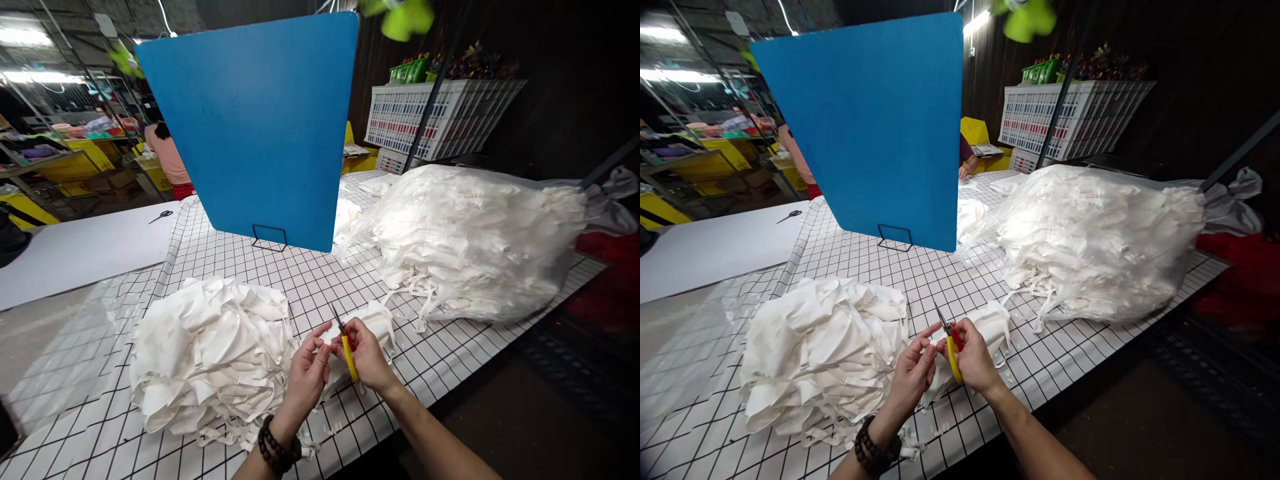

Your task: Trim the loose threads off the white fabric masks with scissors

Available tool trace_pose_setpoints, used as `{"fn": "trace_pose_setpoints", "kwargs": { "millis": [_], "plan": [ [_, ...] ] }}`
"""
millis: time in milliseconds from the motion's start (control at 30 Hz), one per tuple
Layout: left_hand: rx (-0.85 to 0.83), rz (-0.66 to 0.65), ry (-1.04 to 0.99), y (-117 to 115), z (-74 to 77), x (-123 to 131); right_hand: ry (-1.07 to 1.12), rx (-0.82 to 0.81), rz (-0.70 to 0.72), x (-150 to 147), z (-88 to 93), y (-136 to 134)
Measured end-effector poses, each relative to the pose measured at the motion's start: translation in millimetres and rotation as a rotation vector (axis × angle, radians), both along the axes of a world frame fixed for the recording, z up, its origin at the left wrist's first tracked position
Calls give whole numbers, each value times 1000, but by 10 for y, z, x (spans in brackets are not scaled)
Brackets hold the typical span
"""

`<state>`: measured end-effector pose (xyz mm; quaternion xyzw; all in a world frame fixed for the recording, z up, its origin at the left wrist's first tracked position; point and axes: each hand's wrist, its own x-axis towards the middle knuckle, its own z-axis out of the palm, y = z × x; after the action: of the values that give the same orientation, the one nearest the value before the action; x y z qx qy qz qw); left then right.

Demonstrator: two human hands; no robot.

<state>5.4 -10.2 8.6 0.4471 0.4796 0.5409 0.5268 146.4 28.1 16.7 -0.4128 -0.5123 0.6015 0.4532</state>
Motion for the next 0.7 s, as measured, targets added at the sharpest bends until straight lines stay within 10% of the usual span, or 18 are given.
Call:
{"fn": "trace_pose_setpoints", "kwargs": {
  "millis": [367, 700],
  "plan": [
    [30, -88, 11, 12, 40, -16, -957, 273, 110, 593, 469, -149],
    [113, -153, 206, -18, 89, -17, -1047, 337, 102, 499, 531, -197]
  ]
}}
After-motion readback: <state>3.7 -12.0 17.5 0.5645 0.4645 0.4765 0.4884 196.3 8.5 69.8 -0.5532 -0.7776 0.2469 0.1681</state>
